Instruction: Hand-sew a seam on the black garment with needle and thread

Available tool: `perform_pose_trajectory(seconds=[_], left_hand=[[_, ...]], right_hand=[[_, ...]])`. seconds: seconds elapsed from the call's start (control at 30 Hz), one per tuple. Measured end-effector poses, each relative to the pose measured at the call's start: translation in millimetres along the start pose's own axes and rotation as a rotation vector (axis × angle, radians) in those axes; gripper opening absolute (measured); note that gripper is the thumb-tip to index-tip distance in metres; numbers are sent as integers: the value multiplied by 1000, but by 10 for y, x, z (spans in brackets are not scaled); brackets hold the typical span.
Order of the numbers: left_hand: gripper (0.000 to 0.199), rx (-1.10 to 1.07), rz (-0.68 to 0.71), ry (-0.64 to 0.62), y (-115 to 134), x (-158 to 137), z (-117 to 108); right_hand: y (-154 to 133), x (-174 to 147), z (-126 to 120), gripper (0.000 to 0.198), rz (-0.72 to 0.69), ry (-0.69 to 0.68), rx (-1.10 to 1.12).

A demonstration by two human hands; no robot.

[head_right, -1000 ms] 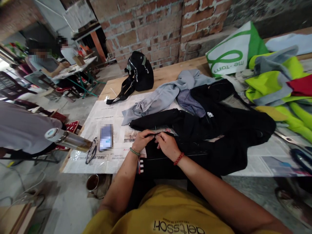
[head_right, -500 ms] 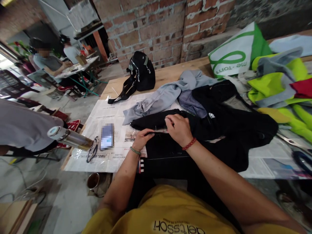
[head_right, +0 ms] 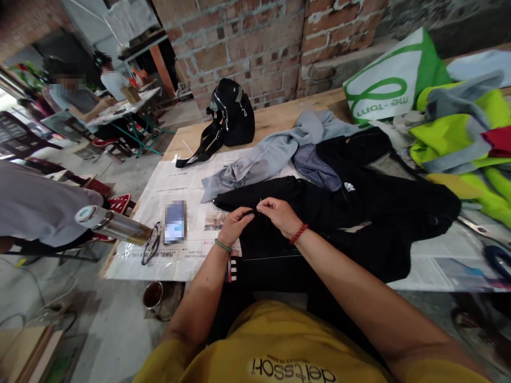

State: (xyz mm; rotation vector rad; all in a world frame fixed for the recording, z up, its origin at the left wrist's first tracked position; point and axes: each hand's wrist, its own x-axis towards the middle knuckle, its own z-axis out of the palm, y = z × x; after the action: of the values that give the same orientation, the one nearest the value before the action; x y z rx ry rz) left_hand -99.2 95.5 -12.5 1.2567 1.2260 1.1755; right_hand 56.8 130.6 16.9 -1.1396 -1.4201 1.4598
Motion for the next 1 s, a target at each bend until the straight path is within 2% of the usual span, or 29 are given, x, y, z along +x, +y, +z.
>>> perform_pose_trajectory(seconds=[0.1, 0.33, 0.43, 0.57, 0.7, 0.8, 0.9, 1.0], left_hand=[[22, 17, 2, -7, 13, -7, 0], [24, 36, 50, -57, 19, -27, -25], [24, 39, 35, -26, 24, -30, -18], [20, 110, 86, 66, 45, -37, 0], [18, 116, 115, 27, 58, -55, 3], [20, 48, 75, 17, 40, -51, 0], [25, -29, -15, -13, 14, -31, -2], [28, -84, -69, -71, 10, -21, -8]], right_hand=[[32, 25, 19, 23, 1, 33, 49], [58, 94, 87, 21, 118, 130, 227], [63, 81, 137, 20, 75, 149, 193], [75, 83, 172, 16, 17, 151, 82], [21, 237, 9, 15, 130, 210, 198], [-54, 331, -155, 18, 107, 273, 242], [-135, 279, -196, 21, -9, 224, 190], [-229, 137, -119, 26, -35, 60, 291]])
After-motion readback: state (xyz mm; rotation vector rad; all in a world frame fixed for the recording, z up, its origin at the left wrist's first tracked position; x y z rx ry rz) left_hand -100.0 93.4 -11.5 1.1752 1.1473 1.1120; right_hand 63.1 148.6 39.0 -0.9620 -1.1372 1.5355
